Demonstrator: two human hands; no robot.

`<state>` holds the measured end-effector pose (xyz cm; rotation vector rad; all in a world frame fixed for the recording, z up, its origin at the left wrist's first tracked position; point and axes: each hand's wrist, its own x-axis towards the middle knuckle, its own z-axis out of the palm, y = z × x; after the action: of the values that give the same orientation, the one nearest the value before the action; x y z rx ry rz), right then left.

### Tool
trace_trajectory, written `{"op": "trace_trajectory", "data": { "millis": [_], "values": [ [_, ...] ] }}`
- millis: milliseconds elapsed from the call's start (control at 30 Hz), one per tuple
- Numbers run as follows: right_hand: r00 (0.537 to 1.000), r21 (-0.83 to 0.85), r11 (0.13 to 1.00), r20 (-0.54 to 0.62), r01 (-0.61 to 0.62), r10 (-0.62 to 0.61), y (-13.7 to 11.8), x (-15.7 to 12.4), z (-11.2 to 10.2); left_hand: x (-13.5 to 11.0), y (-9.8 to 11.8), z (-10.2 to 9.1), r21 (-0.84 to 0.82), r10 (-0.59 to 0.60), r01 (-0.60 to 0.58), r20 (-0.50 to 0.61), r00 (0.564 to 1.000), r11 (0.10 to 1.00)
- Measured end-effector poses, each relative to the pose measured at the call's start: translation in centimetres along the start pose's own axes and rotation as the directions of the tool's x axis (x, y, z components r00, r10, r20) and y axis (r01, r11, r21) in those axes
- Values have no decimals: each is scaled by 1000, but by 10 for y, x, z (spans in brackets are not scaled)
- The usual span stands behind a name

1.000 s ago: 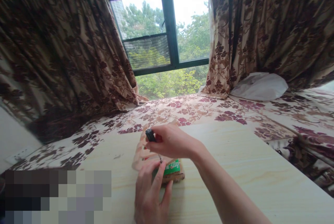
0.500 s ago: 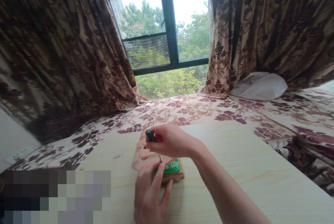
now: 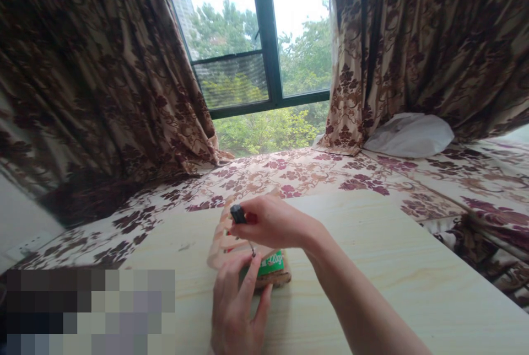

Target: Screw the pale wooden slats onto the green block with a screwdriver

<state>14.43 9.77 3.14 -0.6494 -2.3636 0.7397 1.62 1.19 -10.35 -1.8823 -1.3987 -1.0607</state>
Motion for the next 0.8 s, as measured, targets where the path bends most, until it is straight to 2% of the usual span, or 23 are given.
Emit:
{"op": "trace_trajectory", "data": {
  "millis": [200,467,700,800],
  "values": [
    [993,-23,996,-87,-82,80,9,6,1,0,1,-1,-11,5,-6,-13,1000,1000],
    [1000,-21,1000,2,-13,13,-4,-1,-3,0,1,1,-7,-18,18,-8,1000,1000],
    [993,-13,997,-82,-82,81,7,5,1,-1,0,1,1,-10,10,-11,1000,1000],
    [997,-16,999,-62,-49,48,2,2,-1,0,0,0,-2,-9,9,-7,1000,1000]
  ]
}}
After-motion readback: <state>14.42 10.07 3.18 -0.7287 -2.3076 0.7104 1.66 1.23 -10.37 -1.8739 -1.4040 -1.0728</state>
